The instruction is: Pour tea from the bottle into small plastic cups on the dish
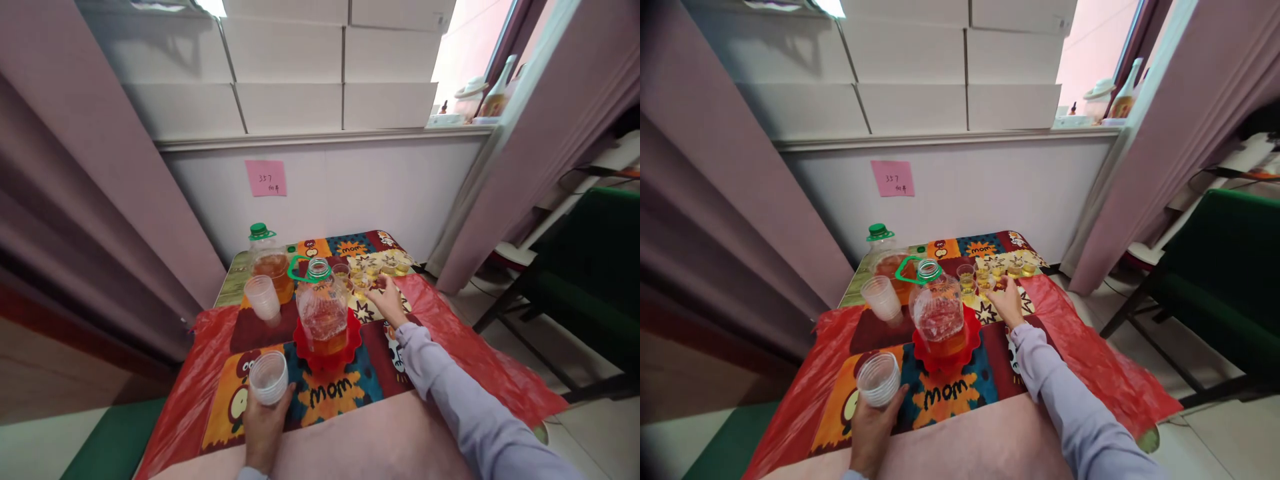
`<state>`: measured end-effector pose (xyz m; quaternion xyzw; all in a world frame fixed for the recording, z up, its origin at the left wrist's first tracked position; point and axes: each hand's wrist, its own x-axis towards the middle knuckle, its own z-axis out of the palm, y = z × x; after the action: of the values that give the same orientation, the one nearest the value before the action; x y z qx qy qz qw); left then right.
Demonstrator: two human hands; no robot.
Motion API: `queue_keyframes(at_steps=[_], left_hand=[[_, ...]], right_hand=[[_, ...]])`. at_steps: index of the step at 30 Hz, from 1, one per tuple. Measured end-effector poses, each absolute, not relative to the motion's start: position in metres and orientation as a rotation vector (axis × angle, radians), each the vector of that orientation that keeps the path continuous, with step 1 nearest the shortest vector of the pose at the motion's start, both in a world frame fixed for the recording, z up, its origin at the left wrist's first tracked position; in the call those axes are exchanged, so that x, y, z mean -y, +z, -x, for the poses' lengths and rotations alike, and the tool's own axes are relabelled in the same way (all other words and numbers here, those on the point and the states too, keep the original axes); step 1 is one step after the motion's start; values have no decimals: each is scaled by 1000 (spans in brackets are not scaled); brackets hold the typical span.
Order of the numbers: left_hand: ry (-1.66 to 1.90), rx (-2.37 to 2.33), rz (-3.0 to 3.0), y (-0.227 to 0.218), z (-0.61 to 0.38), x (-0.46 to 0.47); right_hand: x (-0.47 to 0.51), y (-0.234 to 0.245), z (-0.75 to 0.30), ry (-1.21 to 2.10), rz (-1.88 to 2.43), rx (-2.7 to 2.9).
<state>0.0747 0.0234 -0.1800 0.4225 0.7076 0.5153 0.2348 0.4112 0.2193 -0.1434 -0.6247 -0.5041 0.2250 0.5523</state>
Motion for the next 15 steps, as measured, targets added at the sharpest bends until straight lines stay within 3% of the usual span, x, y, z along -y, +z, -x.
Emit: queue_keyframes(at_steps=[8,15], left_hand=[[1331,-1986,-1157,-182,-72,-22],[1332,-1997,-1143,-182,-74,-25]], right_hand=[[-253,-180,-399,571,1571,1327],[-257,-156,-419,422,1514,1580]])
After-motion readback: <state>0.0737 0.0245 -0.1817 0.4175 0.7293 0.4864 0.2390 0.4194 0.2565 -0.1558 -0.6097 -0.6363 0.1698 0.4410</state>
